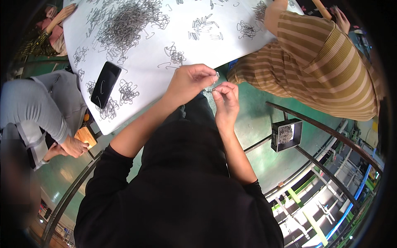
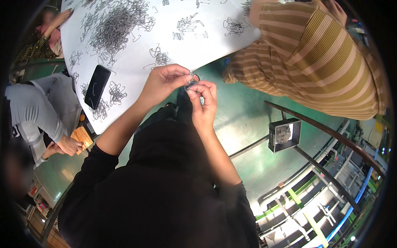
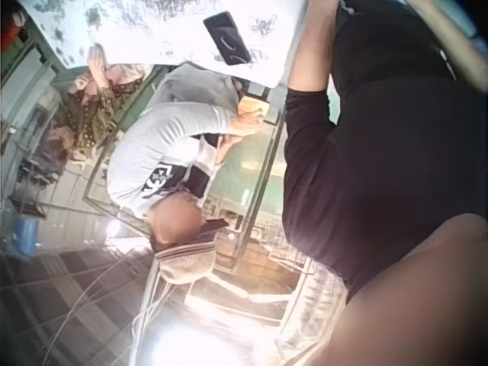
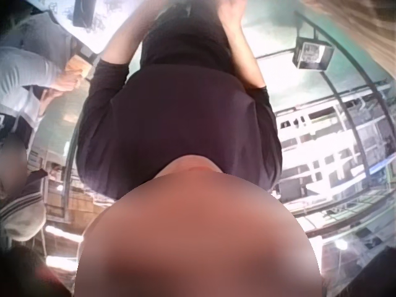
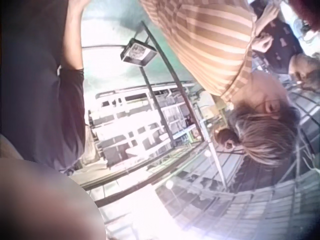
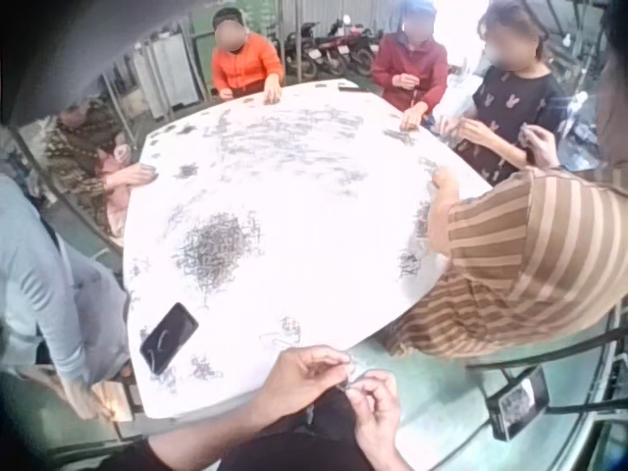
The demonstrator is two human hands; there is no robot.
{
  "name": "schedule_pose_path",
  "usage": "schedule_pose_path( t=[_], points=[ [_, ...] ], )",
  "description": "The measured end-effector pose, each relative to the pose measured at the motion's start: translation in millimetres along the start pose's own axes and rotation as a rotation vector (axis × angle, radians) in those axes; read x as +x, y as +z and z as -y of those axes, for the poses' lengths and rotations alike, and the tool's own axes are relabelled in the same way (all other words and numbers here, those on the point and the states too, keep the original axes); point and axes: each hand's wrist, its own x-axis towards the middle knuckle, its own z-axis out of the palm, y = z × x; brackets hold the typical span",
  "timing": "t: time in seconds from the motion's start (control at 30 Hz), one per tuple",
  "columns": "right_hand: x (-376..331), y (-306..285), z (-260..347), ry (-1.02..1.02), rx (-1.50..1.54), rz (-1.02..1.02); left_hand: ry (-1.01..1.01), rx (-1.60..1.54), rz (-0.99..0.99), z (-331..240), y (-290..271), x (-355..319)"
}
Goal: The person walks through a workshop carrying two long-handled tools with circular brush heads, then places them on a rack. They pick up a tray of tangled metal wires and join others at a table to sort the wires by hand, separating them into piles.
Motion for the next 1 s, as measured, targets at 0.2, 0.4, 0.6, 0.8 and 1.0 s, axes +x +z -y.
schedule_pose_path(
  t=[0.2,0.4,0.6,0.8,1.0],
  points=[
    [-14.6,10.3,9.8,0.033,0.049,0.011,0.025,0.110,-0.105,-13.1,-2.7,-39.0],
    [-19.6,10.5,8.4,0.002,-0.060,0.091,0.293,0.297,-0.206,-8.8,-7.6,-54.6],
    [51.0,18.7,-16.8,-0.033,-0.093,0.157,0.365,0.352,-0.277,7.6,-10.4,-58.2],
    [212.4,124.8,-62.8,-0.087,-0.460,0.413,0.335,0.371,-0.264,8.8,-10.2,-53.5],
    [292.3,222.0,-63.8,0.031,-1.124,0.546,0.411,0.404,-0.293,6.5,-12.7,-48.0]
  ],
)
